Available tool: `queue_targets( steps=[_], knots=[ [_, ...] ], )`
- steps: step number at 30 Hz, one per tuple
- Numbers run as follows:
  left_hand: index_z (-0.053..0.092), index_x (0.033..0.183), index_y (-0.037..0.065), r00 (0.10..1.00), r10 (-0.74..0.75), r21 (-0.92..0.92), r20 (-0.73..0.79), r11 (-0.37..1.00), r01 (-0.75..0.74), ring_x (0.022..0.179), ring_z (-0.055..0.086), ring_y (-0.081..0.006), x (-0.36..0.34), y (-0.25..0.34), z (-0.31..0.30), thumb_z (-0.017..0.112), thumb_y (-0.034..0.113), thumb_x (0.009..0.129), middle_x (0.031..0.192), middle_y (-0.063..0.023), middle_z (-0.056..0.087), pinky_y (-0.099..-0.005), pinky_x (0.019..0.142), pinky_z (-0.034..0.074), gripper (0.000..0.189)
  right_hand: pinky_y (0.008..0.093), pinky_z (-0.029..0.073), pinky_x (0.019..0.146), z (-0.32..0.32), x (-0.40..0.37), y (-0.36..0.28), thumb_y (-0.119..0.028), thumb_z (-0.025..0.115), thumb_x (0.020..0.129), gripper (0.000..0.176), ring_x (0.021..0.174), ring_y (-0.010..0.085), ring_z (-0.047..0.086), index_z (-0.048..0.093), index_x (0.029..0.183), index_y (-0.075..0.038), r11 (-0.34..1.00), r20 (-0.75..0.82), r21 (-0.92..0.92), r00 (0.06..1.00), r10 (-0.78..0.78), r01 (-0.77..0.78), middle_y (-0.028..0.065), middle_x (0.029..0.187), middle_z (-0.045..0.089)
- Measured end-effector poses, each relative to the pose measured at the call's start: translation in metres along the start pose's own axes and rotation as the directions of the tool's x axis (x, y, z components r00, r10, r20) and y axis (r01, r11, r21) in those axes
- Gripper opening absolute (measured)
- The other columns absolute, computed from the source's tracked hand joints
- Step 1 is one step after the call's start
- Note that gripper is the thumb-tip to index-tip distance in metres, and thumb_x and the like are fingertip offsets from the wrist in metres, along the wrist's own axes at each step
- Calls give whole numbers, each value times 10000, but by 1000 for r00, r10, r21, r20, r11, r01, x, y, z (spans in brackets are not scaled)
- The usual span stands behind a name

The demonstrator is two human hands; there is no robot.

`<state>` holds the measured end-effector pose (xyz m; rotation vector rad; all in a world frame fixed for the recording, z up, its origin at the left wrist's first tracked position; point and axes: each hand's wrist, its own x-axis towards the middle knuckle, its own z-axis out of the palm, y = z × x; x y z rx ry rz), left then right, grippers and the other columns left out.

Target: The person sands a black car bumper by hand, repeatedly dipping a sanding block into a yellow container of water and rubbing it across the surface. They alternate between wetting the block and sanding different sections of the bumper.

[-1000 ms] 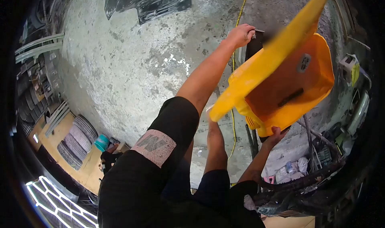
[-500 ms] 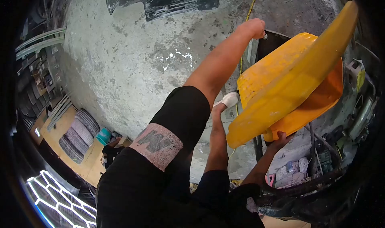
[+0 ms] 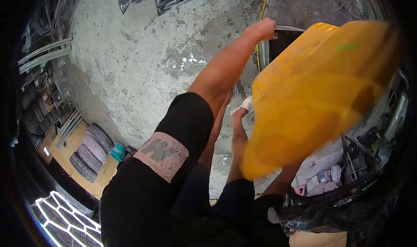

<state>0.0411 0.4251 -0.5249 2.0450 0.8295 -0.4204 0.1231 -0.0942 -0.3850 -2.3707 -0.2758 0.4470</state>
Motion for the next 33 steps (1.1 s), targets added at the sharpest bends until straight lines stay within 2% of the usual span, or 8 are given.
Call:
queue_targets(
  steps=[4,9,13,17,20,23,27,33],
  knots=[
    [749,905,-18,976,127,13,-176,992,-127,906,705,-443,-10,-26,35,673,169,848,922,-252,726,-509,809,586,210,327,564,807,13,-9,-65,-129,668,839,830,1097,281,627,308,1575,6,871,16,339,928,372,-355,167,1367,557],
    [729,886,-48,982,27,-83,-189,996,-44,960,700,-445,-65,-35,48,660,144,833,970,-282,718,-519,846,579,211,323,527,876,21,-25,-18,-87,640,791,838,1072,274,607,324,1559,21,895,47,407,983,179,-183,140,1345,559],
    [700,788,-70,922,-47,-591,-384,780,-206,877,678,-494,-61,-91,144,614,118,822,870,-323,674,-549,807,563,209,355,455,1051,38,-44,-119,-52,620,740,908,1170,285,564,288,1581,36,874,94,336,936,339,-351,165,1363,546],
    [666,757,-77,854,-25,-207,-520,973,-98,820,652,-519,-129,-97,133,603,120,828,840,-327,664,-581,753,540,218,347,455,1048,38,-47,-119,-74,621,761,909,1168,295,564,264,1588,51,899,156,350,963,220,-262,172,1349,546],
    [636,728,-83,783,-38,-192,-620,976,-105,721,630,-508,-152,-111,153,606,127,848,808,-322,659,-560,684,530,244,334,456,1038,33,-51,-126,-77,623,765,885,1155,293,570,286,1573,56,939,148,258,970,193,-226,175,1350,543],
    [618,683,-70,829,-391,-590,-400,802,94,630,581,-471,-169,-129,168,592,151,895,778,-312,648,-516,644,517,307,331,467,1014,32,-51,-137,-75,621,774,836,1126,288,581,326,1544,62,940,208,249,961,185,-235,178,1317,564],
    [649,752,-43,854,-275,-573,-442,819,-32,591,569,-405,-227,-122,169,561,207,955,786,-241,694,-477,623,497,333,316,491,959,23,-50,-138,-59,614,798,795,1045,268,607,325,1529,62,965,336,212,939,75,-153,173,1246,598],
    [628,822,-34,839,-440,-754,-322,654,54,655,567,-396,-286,-101,204,558,237,963,851,-234,677,-470,666,490,314,307,542,847,33,-93,-108,6,599,811,633,923,205,651,405,1413,-9,931,359,319,932,55,-178,117,1143,640]
  ],
)
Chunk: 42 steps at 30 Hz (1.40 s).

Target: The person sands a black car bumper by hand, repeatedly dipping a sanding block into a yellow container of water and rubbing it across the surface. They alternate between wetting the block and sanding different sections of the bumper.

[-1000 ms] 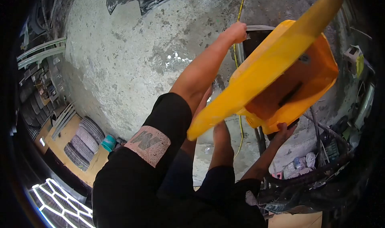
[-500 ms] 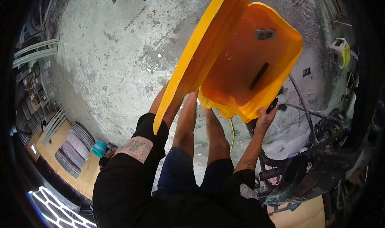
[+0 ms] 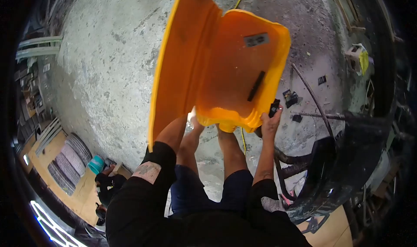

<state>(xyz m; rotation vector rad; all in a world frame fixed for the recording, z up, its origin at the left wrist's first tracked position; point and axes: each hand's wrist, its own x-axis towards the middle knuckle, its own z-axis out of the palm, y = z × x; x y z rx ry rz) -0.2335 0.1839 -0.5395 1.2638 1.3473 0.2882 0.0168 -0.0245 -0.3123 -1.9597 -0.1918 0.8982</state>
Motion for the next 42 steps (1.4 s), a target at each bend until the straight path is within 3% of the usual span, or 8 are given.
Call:
queue_targets(
  steps=[6,10,11,12,17,24,31,42],
  knots=[
    [608,891,-25,993,-114,-171,32,978,118,719,564,-386,-54,-15,12,554,267,972,916,-227,660,-464,709,484,308,319,546,783,31,-48,-8,4,567,790,616,864,210,648,437,1392,-26,974,21,-220,998,-52,55,93,1048,651],
    [594,938,-19,988,-140,-245,61,958,151,762,562,-380,-74,-16,1,552,287,978,960,-222,649,-459,737,480,312,334,533,880,54,-88,13,-32,619,784,654,995,250,650,426,1409,3,990,34,-117,997,-72,76,148,1188,639],
    [591,949,-18,987,-151,-263,62,951,162,773,562,-378,-78,-17,-5,551,292,979,970,-221,646,-458,744,479,314,404,550,882,61,-98,26,-100,668,822,608,987,322,701,446,1384,-28,979,11,-168,994,-113,113,194,1105,693],
    [587,961,-16,985,-164,-282,63,943,175,784,561,-376,-84,-21,-12,550,297,980,981,-220,643,-457,752,478,316,419,546,882,67,-110,23,-93,655,831,609,980,375,699,437,1395,-27,933,11,-329,989,-147,143,223,1097,688],
    [570,1019,-9,958,-282,-398,53,874,279,837,559,-368,-125,-61,-64,547,322,988,1036,-214,629,-452,787,473,334,458,535,886,107,-165,30,-71,661,867,589,1008,435,681,432,1407,-18,951,-2,-308,1000,-15,14,267,1101,672],
    [546,1100,1,886,-461,-575,49,712,402,912,556,-357,-188,-129,-155,543,357,998,1111,-206,609,-444,837,466,371,467,508,978,140,-204,39,-130,719,880,676,1161,475,642,387,1450,16,947,89,-307,993,-74,98,313,1248,624],
    [522,1181,11,851,-524,-646,45,634,425,987,553,-346,-221,-150,-186,539,392,1008,1187,-197,589,-436,887,458,419,534,478,1022,161,-219,38,13,636,800,737,1152,530,585,358,1482,59,884,224,-369,950,-216,288,337,1288,575],
    [485,1309,27,850,-522,-745,72,538,394,1105,548,-328,-239,-141,-147,532,447,1023,1307,-184,558,-424,965,447,510,479,523,948,127,-141,27,-20,645,804,737,1141,485,626,379,1490,13,851,376,-341,888,-266,400,301,1223,630]
  ],
)
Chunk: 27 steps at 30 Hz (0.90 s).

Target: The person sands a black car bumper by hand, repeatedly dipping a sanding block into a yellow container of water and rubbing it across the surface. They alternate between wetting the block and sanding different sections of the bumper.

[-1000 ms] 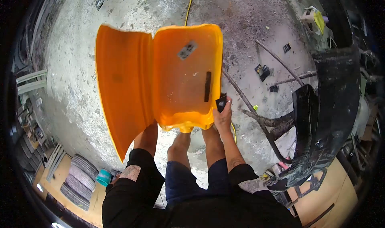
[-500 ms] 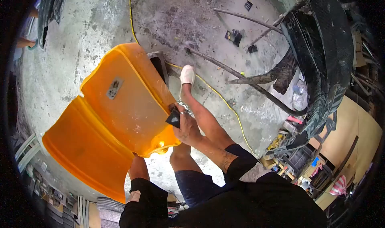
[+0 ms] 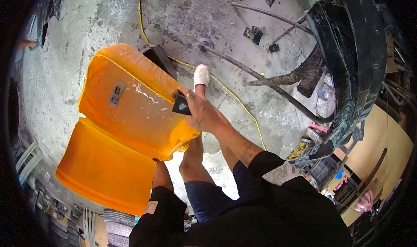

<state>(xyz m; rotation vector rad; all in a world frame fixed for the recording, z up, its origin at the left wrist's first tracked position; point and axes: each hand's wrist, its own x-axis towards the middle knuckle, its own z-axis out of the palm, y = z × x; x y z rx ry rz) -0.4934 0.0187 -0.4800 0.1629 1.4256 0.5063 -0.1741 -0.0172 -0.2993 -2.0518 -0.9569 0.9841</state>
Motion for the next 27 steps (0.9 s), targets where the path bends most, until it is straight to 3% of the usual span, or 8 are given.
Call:
queue_targets(
  steps=[5,11,19,21,23,24,25,27],
  knots=[
    [468,1367,34,1000,23,-81,-15,996,-24,1159,546,-320,-17,1,-1,529,472,1030,1361,-178,543,-418,1001,442,556,472,488,997,-28,41,0,-103,629,766,726,1165,471,610,409,1444,37,994,92,1,990,104,-105,310,1191,632],
    [447,1437,43,991,133,-275,-21,952,-133,1223,543,-310,-63,39,-10,525,502,1039,1426,-171,526,-412,1044,436,612,511,520,919,-24,46,10,-75,625,793,675,1063,519,637,423,1437,-38,1000,5,23,1000,-8,8,314,1108,656],
    [420,1530,55,912,376,-550,163,802,-232,1309,540,-297,-207,187,6,520,542,1050,1513,-162,504,-403,1101,428,691,521,516,955,-27,52,-9,-104,658,802,680,1107,510,631,401,1428,-42,999,15,-24,999,45,-44,300,1237,626],
    [413,1553,58,901,388,-385,195,875,-293,1330,539,-294,-249,237,29,519,552,1053,1535,-159,498,-401,1115,426,711,516,514,973,-24,54,-15,-122,667,810,678,1130,504,626,401,1428,-36,995,11,-60,996,84,-83,299,1247,622],
    [442,1532,32,887,436,150,152,877,-457,1310,564,-304,-279,273,74,531,519,1060,1502,-167,537,-395,1097,442,684,511,512,990,-23,55,-16,-140,676,817,678,1153,498,621,401,1427,-31,988,21,-104,993,118,-115,298,1256,619],
    [475,1499,5,873,474,460,118,753,-471,1278,589,-316,-290,287,100,542,481,1066,1458,-175,579,-390,1072,459,647,487,510,999,-23,57,-13,-160,690,820,734,1197,453,615,386,1465,13,963,95,-192,974,207,-186,284,1292,611],
    [475,1499,5,867,483,450,119,752,-481,1278,589,-316,-287,290,116,542,481,1066,1458,-175,579,-390,1072,459,647,464,509,1009,-27,63,-13,-180,703,822,795,1241,408,610,370,1504,56,927,154,-285,943,296,-244,270,1327,602],
    [542,1400,-51,838,539,874,88,362,-325,1158,656,-325,-279,293,141,537,347,1086,1292,-197,677,-391,998,502,507,463,528,985,-30,69,-15,-179,700,826,827,1204,405,634,339,1530,64,901,199,-343,917,345,-264,265,1309,619]
  ],
)
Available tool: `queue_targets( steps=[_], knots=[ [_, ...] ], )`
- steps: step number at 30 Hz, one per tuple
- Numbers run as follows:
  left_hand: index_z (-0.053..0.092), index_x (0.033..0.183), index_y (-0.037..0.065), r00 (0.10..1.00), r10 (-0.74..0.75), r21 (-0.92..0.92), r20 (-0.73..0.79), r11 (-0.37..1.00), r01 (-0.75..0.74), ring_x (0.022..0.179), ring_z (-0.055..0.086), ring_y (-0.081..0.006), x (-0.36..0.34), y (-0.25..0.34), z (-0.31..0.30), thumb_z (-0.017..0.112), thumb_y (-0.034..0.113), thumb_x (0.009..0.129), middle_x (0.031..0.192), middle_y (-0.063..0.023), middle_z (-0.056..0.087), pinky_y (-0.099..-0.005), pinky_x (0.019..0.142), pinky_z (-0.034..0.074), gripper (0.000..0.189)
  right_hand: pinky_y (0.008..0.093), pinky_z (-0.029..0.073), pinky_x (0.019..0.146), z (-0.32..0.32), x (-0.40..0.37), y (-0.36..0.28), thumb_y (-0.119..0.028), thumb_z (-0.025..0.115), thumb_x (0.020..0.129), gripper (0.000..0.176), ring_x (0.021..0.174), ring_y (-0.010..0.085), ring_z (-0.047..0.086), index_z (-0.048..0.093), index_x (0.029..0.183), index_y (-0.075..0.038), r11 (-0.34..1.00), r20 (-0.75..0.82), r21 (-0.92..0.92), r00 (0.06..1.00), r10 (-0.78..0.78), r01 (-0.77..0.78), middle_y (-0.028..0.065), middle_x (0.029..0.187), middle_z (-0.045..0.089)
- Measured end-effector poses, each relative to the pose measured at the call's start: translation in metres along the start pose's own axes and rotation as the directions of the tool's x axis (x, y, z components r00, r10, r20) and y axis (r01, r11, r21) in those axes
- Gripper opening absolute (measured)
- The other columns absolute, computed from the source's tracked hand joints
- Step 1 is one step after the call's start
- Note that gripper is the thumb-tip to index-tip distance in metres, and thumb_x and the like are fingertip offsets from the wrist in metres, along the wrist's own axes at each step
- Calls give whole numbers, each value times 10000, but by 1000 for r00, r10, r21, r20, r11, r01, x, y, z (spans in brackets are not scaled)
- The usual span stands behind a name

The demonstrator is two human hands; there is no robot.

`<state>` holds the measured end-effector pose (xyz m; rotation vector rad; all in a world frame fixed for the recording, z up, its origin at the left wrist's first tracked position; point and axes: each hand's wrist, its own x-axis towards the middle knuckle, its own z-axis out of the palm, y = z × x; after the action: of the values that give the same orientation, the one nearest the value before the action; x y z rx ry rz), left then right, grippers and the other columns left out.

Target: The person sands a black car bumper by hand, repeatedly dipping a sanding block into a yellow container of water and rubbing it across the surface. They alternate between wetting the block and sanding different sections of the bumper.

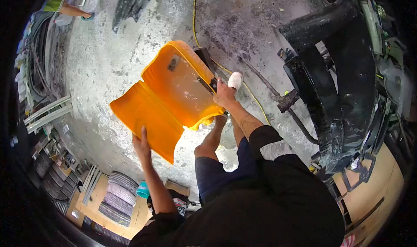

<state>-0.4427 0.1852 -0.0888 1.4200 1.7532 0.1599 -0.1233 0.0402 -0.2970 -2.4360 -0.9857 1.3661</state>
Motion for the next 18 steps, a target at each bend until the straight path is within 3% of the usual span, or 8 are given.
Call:
queue_targets(
  steps=[1,3,6,7,9,16,18],
  knots=[
    [578,1326,-82,970,105,25,-219,995,-102,1044,692,-319,9,-11,20,528,268,1094,1155,-221,719,-413,922,528,423,462,547,961,-1,3,-1,-178,697,831,861,1166,402,659,307,1556,72,997,65,-58,997,49,-45,259,1291,637],
    [602,1282,-85,967,22,-57,-253,998,-38,979,696,-308,18,-21,11,529,260,1095,1118,-233,723,-413,866,534,399,458,570,916,3,7,-3,-177,693,825,884,1110,399,688,290,1572,72,997,48,-76,999,17,-14,253,1248,667],
    [631,1220,-92,973,-106,-110,-203,990,85,903,695,-313,17,-37,-8,532,262,1095,1055,-227,734,-415,802,535,388,445,570,920,3,3,-10,-183,692,830,901,1113,398,690,277,1599,37,992,61,-91,994,94,-88,241,1234,678],
    [631,1220,-92,973,-102,-124,-205,989,78,903,695,-313,15,-42,-11,532,262,1095,1055,-227,734,-415,802,535,388,445,570,920,2,3,-11,-183,692,830,901,1113,398,690,277,1599,37,992,50,-99,995,88,-83,241,1234,678],
    [648,1180,-92,976,100,-55,-192,992,-112,855,691,-305,5,-55,-17,523,269,1098,1000,-210,737,-405,765,535,391,446,568,909,-1,-1,-11,-176,686,834,901,1107,404,689,268,1603,39,992,91,-99,992,87,-78,243,1243,675],
    [652,1198,-93,981,3,-247,-191,968,-51,857,700,-251,-30,-77,-15,516,243,1096,1003,-175,747,-365,778,541,377,476,559,896,8,0,-3,-181,688,836,877,1066,436,686,289,1576,70,969,45,-246,999,-30,40,282,1137,698],
    [652,1183,-90,982,-9,-251,-188,967,-39,834,687,-254,-28,-76,-15,513,233,1100,986,-179,741,-370,761,535,362,491,554,902,11,6,5,-178,689,841,846,1061,450,680,312,1553,80,981,-9,-183,998,-68,66,298,1121,698]
  ],
)
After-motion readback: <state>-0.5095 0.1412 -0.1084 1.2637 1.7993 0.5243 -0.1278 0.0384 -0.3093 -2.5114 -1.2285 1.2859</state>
